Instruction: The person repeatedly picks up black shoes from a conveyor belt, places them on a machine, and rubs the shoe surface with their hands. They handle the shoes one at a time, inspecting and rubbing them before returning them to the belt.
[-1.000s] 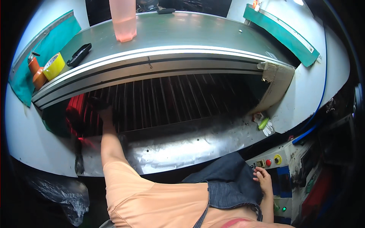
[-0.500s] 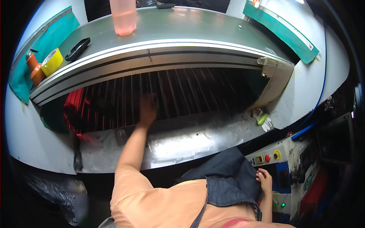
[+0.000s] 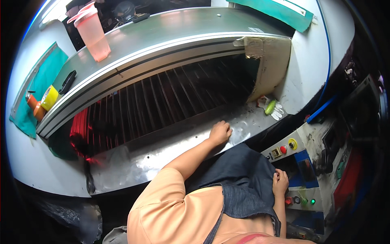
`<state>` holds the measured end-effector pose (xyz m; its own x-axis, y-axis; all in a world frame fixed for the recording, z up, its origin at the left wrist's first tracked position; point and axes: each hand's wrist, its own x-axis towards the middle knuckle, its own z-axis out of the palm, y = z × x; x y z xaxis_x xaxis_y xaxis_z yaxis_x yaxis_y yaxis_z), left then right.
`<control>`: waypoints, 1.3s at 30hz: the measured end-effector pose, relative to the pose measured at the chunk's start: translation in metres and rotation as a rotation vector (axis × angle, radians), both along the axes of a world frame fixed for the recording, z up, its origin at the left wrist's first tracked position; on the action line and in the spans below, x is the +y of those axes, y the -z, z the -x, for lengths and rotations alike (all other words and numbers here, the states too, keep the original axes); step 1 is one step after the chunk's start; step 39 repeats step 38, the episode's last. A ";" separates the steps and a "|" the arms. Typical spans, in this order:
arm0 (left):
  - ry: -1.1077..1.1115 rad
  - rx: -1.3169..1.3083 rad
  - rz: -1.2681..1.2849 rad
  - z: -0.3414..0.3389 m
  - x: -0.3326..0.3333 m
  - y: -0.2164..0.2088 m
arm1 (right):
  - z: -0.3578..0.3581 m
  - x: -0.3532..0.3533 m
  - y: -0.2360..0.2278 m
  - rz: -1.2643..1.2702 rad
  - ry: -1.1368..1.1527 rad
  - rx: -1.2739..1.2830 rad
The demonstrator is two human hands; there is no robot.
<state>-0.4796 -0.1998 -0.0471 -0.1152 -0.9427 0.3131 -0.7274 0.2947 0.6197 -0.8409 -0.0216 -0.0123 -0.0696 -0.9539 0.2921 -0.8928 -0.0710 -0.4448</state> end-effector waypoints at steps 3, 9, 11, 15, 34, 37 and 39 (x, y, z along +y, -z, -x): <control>-0.019 -0.112 0.081 0.010 0.002 0.004 | 0.013 0.006 0.002 0.016 0.032 -0.066; -0.025 -0.154 0.043 0.010 0.008 -0.003 | 0.023 0.011 -0.003 0.016 0.067 -0.080; -0.031 -0.169 0.044 0.012 0.006 -0.001 | 0.028 0.012 -0.001 0.025 0.062 -0.099; -0.037 -0.192 0.055 0.014 0.006 0.000 | 0.030 0.013 -0.003 0.045 0.046 -0.134; -0.035 -0.214 0.066 0.015 0.004 -0.001 | 0.031 0.013 0.001 0.073 0.038 -0.161; -0.042 -0.222 0.045 0.014 0.004 -0.002 | 0.030 0.012 -0.001 0.047 0.041 -0.144; -0.045 -0.225 0.031 0.014 0.004 -0.002 | 0.029 0.012 -0.002 0.031 0.042 -0.133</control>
